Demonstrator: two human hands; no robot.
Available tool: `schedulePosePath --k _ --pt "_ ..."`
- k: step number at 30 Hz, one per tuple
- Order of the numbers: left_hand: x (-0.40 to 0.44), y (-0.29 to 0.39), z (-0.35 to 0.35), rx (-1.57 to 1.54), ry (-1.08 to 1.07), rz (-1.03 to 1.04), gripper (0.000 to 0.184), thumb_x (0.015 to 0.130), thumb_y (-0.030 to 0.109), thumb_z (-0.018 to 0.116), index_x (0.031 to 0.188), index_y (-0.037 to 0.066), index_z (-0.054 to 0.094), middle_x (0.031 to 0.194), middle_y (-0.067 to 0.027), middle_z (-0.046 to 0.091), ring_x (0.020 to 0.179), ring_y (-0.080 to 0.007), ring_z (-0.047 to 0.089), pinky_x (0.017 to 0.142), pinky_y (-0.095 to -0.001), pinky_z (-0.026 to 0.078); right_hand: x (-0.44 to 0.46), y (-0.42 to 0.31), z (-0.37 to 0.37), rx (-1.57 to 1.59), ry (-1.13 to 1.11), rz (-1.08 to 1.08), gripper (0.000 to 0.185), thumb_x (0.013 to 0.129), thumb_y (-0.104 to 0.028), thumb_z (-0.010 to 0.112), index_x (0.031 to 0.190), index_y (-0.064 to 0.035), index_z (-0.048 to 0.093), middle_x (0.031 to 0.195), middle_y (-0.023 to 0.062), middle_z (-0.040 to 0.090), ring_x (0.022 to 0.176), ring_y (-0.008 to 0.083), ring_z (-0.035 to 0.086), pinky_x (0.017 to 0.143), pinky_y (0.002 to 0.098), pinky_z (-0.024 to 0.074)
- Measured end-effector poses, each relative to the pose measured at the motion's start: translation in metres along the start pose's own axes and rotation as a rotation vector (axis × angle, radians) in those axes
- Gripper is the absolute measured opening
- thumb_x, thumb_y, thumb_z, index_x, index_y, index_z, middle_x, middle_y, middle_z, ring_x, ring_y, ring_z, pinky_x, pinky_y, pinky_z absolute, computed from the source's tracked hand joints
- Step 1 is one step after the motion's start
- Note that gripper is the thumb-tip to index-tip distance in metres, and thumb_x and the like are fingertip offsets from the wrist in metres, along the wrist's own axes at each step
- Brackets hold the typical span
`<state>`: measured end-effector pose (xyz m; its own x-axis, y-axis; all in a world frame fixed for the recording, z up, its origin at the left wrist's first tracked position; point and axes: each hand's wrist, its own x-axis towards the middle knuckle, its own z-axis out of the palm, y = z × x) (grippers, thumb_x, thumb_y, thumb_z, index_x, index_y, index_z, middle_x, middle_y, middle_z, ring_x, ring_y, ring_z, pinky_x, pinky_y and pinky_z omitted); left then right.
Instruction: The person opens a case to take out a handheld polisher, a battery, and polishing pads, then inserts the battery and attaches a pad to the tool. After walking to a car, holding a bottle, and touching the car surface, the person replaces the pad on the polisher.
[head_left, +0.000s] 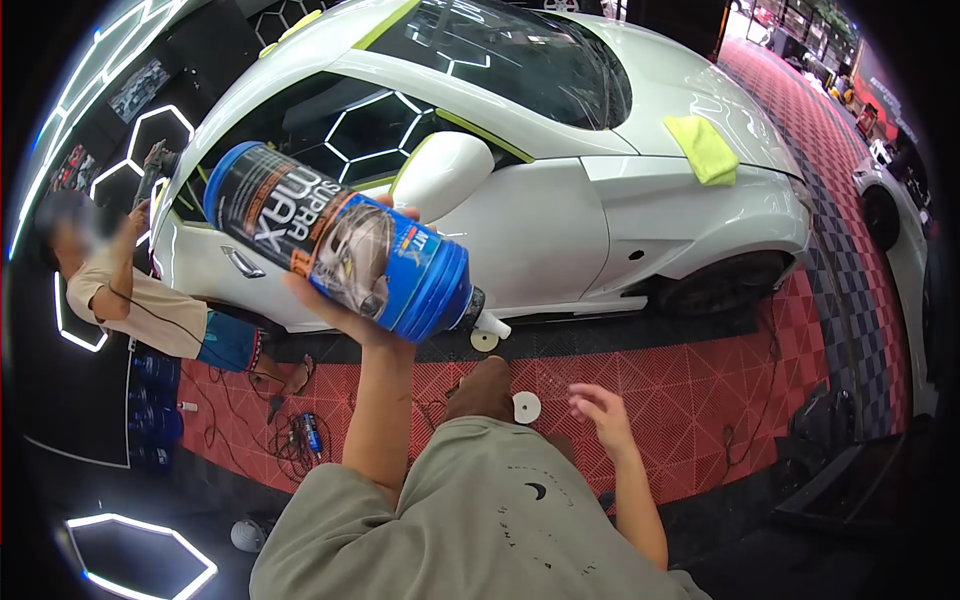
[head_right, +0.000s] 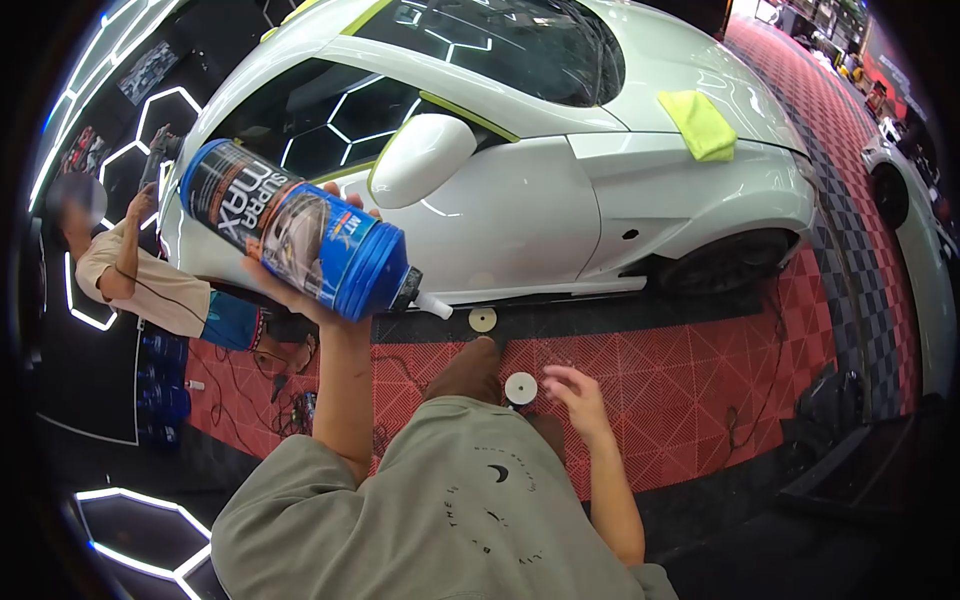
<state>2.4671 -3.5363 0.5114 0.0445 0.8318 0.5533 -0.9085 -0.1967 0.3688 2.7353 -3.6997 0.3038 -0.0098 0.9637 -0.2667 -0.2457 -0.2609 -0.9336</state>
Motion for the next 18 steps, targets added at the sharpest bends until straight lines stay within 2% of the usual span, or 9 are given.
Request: schedulePosePath --k 1,4,7,8,10,16,17,18 --pt "0.003 -0.013 0.01 0.182 0.259 0.045 0.103 0.081 0.087 0.031 0.136 0.001 0.044 0.117 -0.0223 0.062 0.101 -0.0367 0.064 0.088 -0.0483 0.055 0.001 -0.027 0.016 0.097 -0.09 -0.034 0.033 0.091 -0.009 0.062 0.122 -0.0002 0.062 0.096 0.0035 0.065 0.084 0.0107 0.06 0.076 0.024 0.0493" --pt "0.017 -0.045 0.0 0.114 0.281 -0.037 0.101 0.082 0.086 0.031 0.136 0.002 0.045 0.112 -0.0219 0.064 0.099 -0.0368 0.065 0.085 -0.0456 0.056 0.008 -0.1 0.051 0.252 -0.279 -0.199 0.043 0.089 -0.005 0.061 0.13 0.0039 0.056 0.107 0.0045 0.062 0.092 0.011 0.059 0.079 0.0257 0.0499" --pt "0.034 -0.074 -0.017 0.106 0.243 -0.045 0.1 0.081 0.087 0.031 0.134 0.003 0.046 0.11 -0.0216 0.064 0.096 -0.0363 0.066 0.084 -0.045 0.056 0.029 -0.13 0.055 0.33 -0.291 -0.216 0.05 0.085 0.0 0.059 0.134 0.0045 0.053 0.108 0.0039 0.058 0.093 0.0103 0.056 0.08 0.0259 0.0487" --pt "0.041 -0.083 -0.022 0.071 0.203 -0.044 0.1 0.081 0.087 0.031 0.134 0.003 0.047 0.111 -0.0215 0.064 0.096 -0.0359 0.066 0.085 -0.0451 0.056 0.038 -0.135 0.053 0.326 -0.278 -0.215 0.05 0.085 0.0 0.059 0.134 0.0045 0.053 0.108 0.0039 0.058 0.093 0.0103 0.056 0.08 0.0259 0.0487" --pt "0.058 -0.097 -0.031 0.067 0.249 -0.051 0.1 0.081 0.087 0.031 0.134 0.003 0.046 0.11 -0.0219 0.064 0.093 -0.0354 0.067 0.083 -0.045 0.056 0.06 -0.146 0.05 0.509 -0.269 -0.124 0.055 0.081 0.002 0.059 0.135 0.0059 0.051 0.106 0.0031 0.056 0.09 0.0108 0.055 0.08 0.0262 0.0477" --pt "0.125 -0.139 -0.077 0.027 0.217 -0.049 0.1 0.082 0.086 0.03 0.134 0.002 0.046 0.107 -0.0213 0.065 0.09 -0.0334 0.068 0.08 -0.0456 0.058 0.139 -0.18 0.043 0.666 -0.299 -0.102 0.061 0.077 0.0 0.062 0.136 0.0074 0.049 0.108 0.0055 0.056 0.094 0.0145 0.054 0.078 0.0305 0.046" --pt "0.139 -0.146 -0.098 -0.17 0.113 -0.03 0.103 0.082 0.085 0.035 0.144 0.002 0.035 0.122 -0.0318 0.055 0.103 -0.0463 0.063 0.083 -0.0551 0.057 0.153 -0.185 0.041 0.695 -0.294 -0.085 0.061 0.076 0.0 0.062 0.136 0.0078 0.049 0.109 0.0065 0.056 0.095 0.0157 0.053 0.078 0.0316 0.045" --pt "0.149 -0.155 -0.112 -0.178 0.132 -0.03 0.103 0.082 0.085 0.035 0.144 0.002 0.035 0.122 -0.0318 0.055 0.103 -0.0463 0.063 0.083 -0.0551 0.057 0.165 -0.191 0.04 0.689 -0.283 -0.069 0.061 0.076 0.0 0.062 0.136 0.0078 0.049 0.109 0.0065 0.056 0.095 0.0157 0.053 0.078 0.0316 0.045"
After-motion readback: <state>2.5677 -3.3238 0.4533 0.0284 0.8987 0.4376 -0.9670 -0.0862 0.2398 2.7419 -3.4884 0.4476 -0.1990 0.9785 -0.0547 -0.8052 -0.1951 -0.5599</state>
